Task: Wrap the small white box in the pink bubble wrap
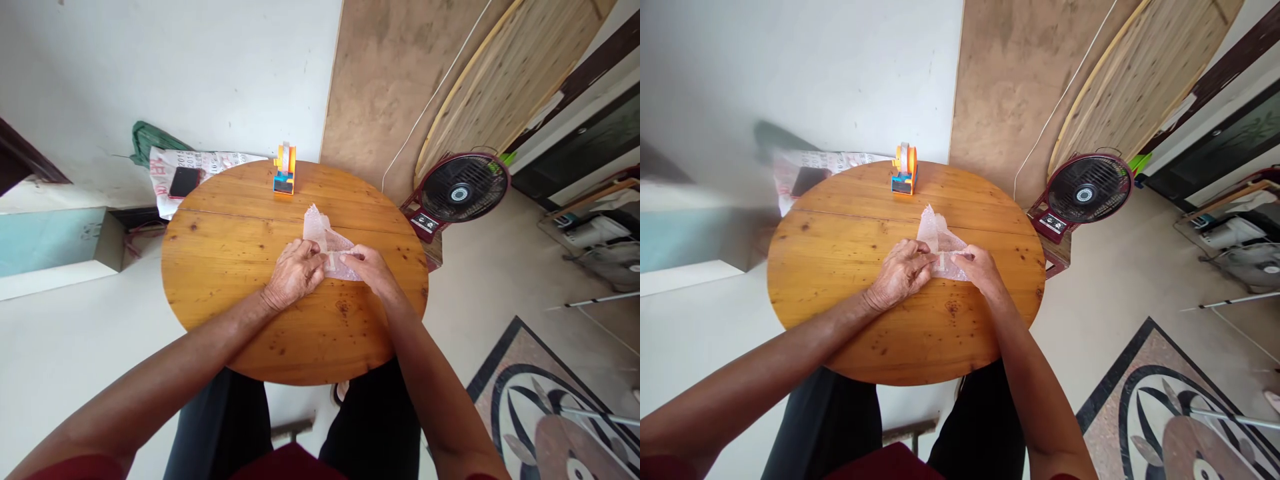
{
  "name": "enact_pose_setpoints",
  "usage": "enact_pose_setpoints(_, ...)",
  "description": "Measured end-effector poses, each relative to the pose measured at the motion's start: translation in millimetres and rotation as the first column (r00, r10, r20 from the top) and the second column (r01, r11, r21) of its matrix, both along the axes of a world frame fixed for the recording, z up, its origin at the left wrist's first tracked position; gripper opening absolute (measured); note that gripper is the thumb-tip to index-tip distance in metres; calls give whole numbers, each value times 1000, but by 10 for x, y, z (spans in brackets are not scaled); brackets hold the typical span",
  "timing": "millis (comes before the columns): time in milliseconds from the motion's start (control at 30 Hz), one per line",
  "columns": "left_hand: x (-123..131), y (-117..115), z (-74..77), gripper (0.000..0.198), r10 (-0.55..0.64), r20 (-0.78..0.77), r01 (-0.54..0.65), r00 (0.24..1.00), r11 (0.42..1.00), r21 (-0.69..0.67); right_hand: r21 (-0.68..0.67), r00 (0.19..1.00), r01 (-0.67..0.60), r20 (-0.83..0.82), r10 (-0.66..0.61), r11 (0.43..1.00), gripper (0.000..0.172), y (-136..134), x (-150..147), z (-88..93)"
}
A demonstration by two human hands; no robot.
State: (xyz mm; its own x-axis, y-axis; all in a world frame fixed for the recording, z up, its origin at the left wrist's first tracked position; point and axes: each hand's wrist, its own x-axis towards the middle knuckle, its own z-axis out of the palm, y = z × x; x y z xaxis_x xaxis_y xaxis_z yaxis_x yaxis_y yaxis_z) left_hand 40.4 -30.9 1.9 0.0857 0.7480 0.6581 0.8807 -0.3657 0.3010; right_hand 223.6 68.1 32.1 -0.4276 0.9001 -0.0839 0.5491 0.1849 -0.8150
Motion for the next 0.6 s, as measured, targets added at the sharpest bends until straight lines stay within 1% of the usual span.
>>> enact_pose_setpoints(100,1,0,0,26,-1,7,1,1000,1000,-7,31,1000,21,-7,-21,999,27,39,-9,-74)
enact_pose_setpoints(200,2,2,0,26,0,3,0,1000,1000,6,32,999,35,-40,-34,999,26,58,-27,-152)
enact_pose_setpoints(300,4,1,5,26,6,-7,-6,1000,1000,9,55,997,56,-49,-53,997,24,47,-58,-195)
enact_pose_setpoints(500,7,1,18,25,14,-10,-14,1000,1000,-10,166,994,110,-43,-104,980,21,3,-152,-201)
enact_pose_setpoints(567,4,3,15,25,17,-18,-18,1000,1000,-10,150,991,126,-65,-118,981,22,-22,-181,-184)
enact_pose_setpoints(600,3,4,13,25,20,-23,-21,1000,1000,-9,115,988,134,-95,-124,984,23,-39,-193,-170)
